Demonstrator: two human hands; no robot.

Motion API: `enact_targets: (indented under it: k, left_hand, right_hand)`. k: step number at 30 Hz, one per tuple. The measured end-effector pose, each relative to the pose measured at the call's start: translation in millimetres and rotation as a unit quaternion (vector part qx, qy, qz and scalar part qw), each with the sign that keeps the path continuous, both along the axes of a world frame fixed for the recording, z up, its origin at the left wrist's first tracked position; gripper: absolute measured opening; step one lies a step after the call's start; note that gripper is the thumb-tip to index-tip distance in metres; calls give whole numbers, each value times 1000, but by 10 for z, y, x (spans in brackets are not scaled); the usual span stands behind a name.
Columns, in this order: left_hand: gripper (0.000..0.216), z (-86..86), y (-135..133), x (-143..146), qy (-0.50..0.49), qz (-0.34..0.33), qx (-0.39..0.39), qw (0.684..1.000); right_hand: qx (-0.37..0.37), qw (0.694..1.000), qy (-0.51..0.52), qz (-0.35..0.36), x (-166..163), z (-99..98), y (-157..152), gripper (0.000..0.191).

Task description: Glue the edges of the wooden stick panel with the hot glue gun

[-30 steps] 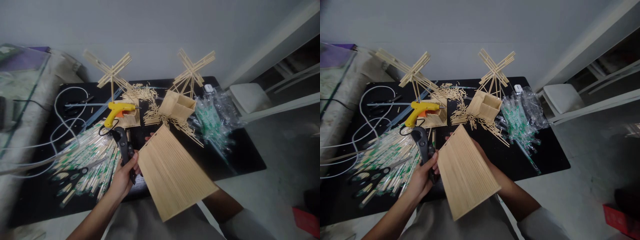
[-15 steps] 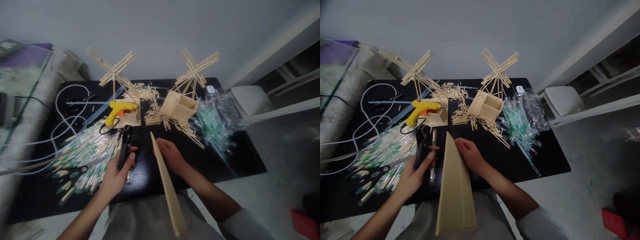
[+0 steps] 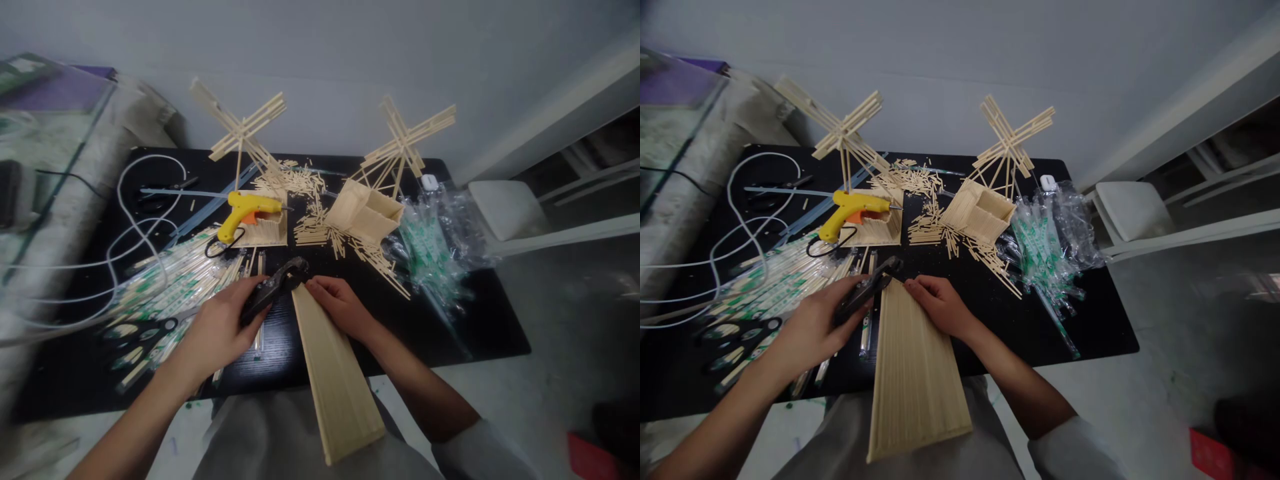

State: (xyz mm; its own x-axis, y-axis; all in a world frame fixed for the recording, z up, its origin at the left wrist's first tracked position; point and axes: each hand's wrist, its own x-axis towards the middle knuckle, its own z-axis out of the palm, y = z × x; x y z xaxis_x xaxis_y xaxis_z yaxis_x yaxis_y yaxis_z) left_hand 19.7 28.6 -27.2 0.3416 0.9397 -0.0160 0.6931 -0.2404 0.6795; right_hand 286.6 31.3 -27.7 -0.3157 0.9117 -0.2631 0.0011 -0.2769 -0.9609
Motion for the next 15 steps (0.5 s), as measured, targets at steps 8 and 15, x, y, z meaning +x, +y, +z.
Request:
enact_targets:
  k: [8,15]
  left_hand:
    - [17,30,-11,-17,59,-18,-11,998]
    - [14,45,-25,33,97,-23,-35,994]
  right_hand:
    - [-18,1000,4,15,42,19,11,72]
    - [-69,997,18,6,63,-21,-32,71]
